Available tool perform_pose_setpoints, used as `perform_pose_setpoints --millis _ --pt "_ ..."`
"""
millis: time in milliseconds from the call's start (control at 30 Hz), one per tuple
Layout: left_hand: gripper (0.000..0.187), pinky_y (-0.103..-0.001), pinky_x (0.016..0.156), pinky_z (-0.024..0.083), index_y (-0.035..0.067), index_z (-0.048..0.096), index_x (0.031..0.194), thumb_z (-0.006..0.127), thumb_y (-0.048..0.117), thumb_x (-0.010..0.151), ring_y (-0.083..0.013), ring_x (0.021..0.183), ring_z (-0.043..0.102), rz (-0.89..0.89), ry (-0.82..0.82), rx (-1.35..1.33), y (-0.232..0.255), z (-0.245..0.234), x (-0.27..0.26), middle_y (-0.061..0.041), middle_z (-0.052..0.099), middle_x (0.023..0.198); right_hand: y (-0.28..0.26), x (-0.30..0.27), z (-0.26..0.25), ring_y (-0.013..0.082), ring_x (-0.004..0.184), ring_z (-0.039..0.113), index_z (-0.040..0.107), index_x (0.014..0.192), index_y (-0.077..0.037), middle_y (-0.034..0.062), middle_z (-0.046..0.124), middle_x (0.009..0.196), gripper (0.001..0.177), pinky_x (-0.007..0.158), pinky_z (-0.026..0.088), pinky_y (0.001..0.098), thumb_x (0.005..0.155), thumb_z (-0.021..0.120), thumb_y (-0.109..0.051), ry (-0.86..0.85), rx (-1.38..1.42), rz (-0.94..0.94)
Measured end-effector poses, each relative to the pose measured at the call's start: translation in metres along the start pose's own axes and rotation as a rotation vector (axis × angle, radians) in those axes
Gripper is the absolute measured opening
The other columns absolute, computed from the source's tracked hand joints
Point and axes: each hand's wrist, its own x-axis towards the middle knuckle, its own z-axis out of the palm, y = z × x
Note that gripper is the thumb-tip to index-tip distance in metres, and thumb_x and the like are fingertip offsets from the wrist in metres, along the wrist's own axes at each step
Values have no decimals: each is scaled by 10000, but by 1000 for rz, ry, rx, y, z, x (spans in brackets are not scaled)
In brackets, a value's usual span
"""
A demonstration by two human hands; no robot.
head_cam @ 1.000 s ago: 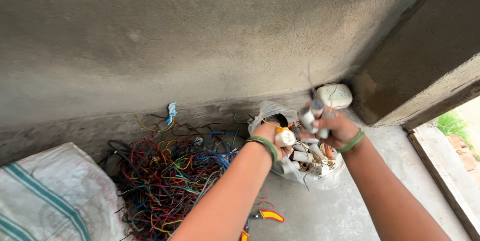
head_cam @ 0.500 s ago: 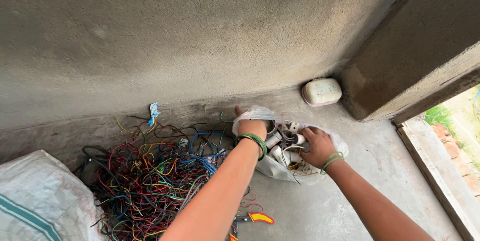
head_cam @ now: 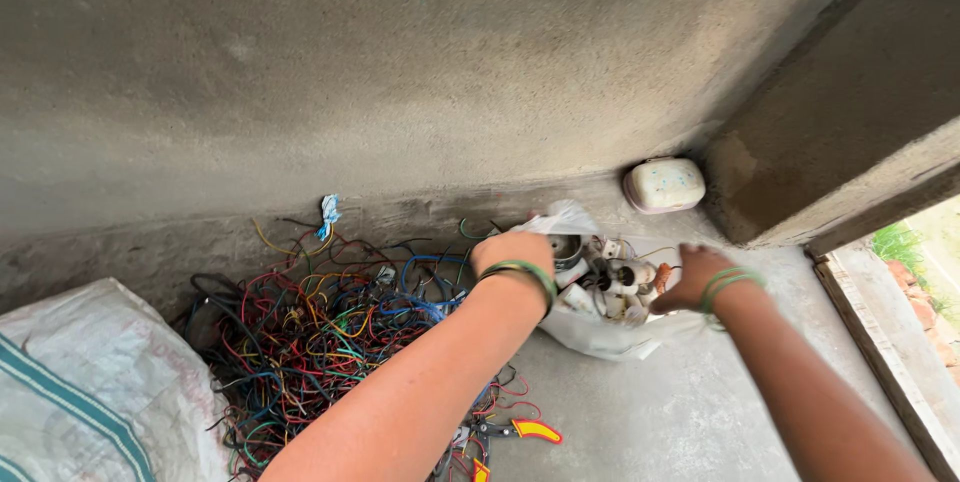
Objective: The person separates electrical components from a pile of wires and places them into a plastic bag by hand, then untangles and sorts the wires.
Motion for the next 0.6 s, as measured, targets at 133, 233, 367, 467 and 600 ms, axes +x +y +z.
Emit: perform_pose_setpoints --millis 133,233,367,467,600 --pt "292 -442 787 591 112 727 1206 605 162 945 -277 1109 702 41 -18 8 0 -14 2 -102 705 1232 8 -11 -21 280 1489 429 368 1571 -79 146 398 1618 1224 1222 381 370 588 946 -524 8 -25 28" --pt "302 -425 786 601 98 721 1220 595 148 951 -261 1068 741 52 -3 -10 -5 -10 3 -90 753 1175 5 -20 -28 297 1435 497 397 1557 -72 169 477 1565 1196 1195 420 362 605 936 -555 32 -45 28" --pt "255 -467 768 600 105 731 1149 589 137 940 -303 1034 736 163 84 -17 -16 7 4 -121 747 1118 -9 -32 -22 308 1369 548 514 1435 -67 190 543 1479 1012 1131 467 384 629 939 -506 68 -143 21" --pt "226 -486 799 565 105 757 1054 608 189 905 -356 981 706 463 110 -158 -38 13 2 -153 738 1041 -14 -36 -27 315 1280 608 562 1364 -80 188 612 1361 816 1065 512 396 684 890 -390 62 -182 -33" --pt "267 -440 804 559 72 750 980 655 285 850 -369 887 701 488 333 -707 -81 19 -11 -175 738 950 -34 -51 -37 348 1149 668 670 1252 -97 194 703 1197 489 1023 518 434 806 759 -279 267 -100 -179"
